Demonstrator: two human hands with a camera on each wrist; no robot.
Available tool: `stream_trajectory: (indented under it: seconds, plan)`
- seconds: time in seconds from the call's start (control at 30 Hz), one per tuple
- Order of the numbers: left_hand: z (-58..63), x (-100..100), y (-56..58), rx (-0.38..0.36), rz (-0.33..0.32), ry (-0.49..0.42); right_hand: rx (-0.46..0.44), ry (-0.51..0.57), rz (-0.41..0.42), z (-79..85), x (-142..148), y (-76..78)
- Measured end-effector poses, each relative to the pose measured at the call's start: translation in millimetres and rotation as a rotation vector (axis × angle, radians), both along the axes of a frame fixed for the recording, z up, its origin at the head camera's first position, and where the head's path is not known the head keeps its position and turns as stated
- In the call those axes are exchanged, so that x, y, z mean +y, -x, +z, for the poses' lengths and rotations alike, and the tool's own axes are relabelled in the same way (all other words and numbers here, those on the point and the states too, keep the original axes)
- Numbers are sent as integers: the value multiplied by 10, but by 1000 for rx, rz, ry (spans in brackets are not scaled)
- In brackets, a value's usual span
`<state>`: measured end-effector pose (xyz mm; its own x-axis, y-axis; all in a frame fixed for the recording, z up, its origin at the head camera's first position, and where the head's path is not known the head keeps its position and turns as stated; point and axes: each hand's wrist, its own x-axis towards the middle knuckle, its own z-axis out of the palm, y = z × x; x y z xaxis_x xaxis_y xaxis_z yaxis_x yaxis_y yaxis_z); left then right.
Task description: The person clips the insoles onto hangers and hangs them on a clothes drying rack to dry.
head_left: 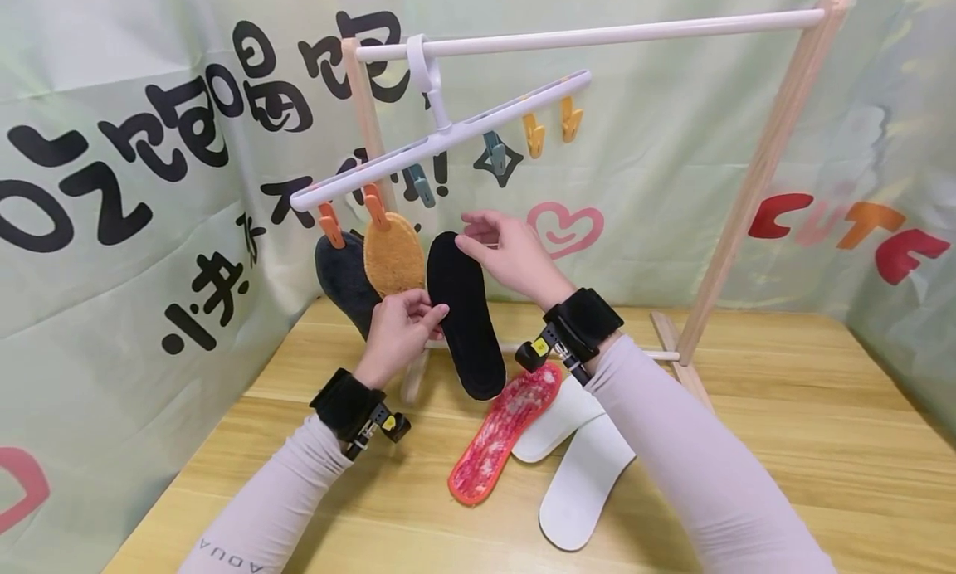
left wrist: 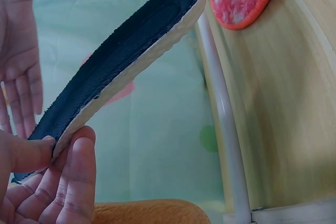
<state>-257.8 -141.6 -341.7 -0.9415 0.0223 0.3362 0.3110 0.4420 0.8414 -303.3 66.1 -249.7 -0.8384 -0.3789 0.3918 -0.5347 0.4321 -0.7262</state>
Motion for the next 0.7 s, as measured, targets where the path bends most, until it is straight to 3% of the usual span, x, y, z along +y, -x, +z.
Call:
stream_trajectory:
  seconds: [0.33,0.7]
  plan:
    - [21,-5,-16,16,-6,-16,-3,9,47,230,-154,14]
    - [64,-26,-24,43,8,13,10,11,46,305,-256,54]
